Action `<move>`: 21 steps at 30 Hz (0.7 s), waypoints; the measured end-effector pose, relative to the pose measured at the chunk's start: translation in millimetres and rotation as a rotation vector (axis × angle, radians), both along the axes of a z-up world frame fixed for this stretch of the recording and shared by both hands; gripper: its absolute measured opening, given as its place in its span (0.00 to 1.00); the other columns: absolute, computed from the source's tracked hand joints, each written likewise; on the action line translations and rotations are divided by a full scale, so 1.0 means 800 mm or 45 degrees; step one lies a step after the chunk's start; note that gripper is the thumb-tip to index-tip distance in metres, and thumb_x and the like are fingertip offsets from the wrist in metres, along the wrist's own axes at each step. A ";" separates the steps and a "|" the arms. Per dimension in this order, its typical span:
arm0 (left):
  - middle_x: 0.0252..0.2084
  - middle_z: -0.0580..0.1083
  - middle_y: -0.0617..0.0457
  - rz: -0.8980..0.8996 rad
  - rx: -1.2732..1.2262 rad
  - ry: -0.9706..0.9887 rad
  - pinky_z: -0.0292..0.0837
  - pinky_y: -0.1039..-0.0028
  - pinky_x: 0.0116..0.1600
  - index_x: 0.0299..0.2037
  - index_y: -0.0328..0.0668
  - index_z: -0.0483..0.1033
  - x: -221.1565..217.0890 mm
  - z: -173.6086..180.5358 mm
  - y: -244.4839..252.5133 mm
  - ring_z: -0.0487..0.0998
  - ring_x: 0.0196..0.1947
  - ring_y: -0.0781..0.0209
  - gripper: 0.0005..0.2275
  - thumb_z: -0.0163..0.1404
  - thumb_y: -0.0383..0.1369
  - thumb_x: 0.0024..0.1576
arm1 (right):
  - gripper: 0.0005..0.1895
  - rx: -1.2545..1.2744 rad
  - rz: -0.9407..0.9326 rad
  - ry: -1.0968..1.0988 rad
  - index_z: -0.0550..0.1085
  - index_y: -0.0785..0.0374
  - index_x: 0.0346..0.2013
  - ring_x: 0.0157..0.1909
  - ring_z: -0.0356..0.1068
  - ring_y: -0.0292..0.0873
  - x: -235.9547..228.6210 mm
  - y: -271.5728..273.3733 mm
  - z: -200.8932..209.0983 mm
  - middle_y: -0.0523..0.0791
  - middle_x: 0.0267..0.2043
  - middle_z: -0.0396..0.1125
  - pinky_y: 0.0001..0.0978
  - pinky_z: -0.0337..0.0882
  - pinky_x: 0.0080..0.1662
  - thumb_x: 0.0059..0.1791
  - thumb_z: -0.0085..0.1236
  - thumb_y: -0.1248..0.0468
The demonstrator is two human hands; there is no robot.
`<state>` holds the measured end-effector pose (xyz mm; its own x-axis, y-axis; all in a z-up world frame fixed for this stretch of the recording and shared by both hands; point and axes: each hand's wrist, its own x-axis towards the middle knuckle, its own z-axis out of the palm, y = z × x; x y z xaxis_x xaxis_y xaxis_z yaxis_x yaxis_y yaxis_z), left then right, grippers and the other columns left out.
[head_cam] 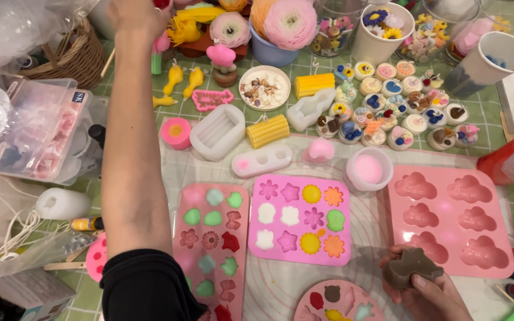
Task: Creating miniature decorative items using molds and sculpting techniques with wax or similar material.
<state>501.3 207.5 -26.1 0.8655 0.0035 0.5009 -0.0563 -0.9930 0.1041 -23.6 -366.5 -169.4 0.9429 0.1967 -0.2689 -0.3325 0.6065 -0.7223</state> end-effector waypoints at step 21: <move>0.39 0.80 0.41 0.448 -0.104 0.149 0.77 0.57 0.43 0.32 0.41 0.84 -0.090 0.005 0.021 0.82 0.42 0.43 0.19 0.71 0.44 0.36 | 0.26 -0.005 -0.019 -0.054 0.64 0.71 0.64 0.46 0.63 0.44 -0.006 0.041 0.014 0.51 0.51 0.65 0.44 0.67 0.49 0.54 0.57 0.63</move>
<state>429.4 224.1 -22.2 0.8556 0.3468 0.3843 0.3041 -0.9375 0.1691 -28.2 -333.4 -158.1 0.9563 0.1812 -0.2295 -0.2924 0.6083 -0.7379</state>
